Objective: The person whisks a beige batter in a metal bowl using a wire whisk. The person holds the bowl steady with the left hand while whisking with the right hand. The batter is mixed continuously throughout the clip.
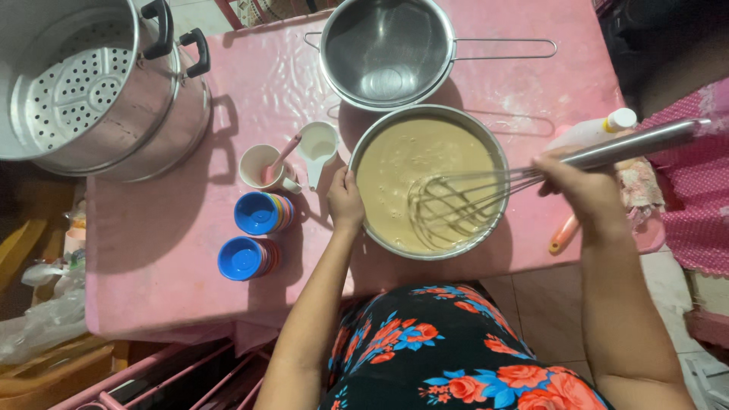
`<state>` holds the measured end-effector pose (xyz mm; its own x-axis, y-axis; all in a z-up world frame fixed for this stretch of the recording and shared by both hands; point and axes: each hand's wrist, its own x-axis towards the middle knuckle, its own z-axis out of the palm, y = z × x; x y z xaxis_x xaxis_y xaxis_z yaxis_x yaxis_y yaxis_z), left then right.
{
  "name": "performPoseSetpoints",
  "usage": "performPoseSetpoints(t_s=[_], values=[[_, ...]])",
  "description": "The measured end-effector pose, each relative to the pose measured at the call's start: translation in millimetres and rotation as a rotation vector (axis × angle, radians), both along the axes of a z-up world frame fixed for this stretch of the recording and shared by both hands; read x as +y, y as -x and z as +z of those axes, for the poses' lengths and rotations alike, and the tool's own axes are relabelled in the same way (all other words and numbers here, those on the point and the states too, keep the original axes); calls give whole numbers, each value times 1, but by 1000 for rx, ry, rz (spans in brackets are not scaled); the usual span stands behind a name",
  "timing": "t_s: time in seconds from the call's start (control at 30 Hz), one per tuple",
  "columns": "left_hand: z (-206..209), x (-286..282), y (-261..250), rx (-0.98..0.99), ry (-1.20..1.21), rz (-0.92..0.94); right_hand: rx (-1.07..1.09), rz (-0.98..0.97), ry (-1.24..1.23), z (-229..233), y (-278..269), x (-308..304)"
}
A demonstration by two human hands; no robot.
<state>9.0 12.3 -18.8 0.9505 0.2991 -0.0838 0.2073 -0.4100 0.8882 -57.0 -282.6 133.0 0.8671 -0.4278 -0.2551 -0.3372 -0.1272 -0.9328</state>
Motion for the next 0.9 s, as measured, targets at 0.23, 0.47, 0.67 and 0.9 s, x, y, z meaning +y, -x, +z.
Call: performPoseSetpoints(t_s=[0.23, 0.47, 0.67, 0.9], values=[[-7, 0, -2, -39, 4, -14, -307, -80, -185, 1, -9, -16], [-7, 4, 0, -40, 23, -33, -96, 65, 191, -51, -23, 13], [-2, 3, 1, -21, 28, -35, 180, 417, 207, -25, -12, 57], [-6, 4, 1, -35, 26, -30, 145, 384, 360, -15, -13, 3]])
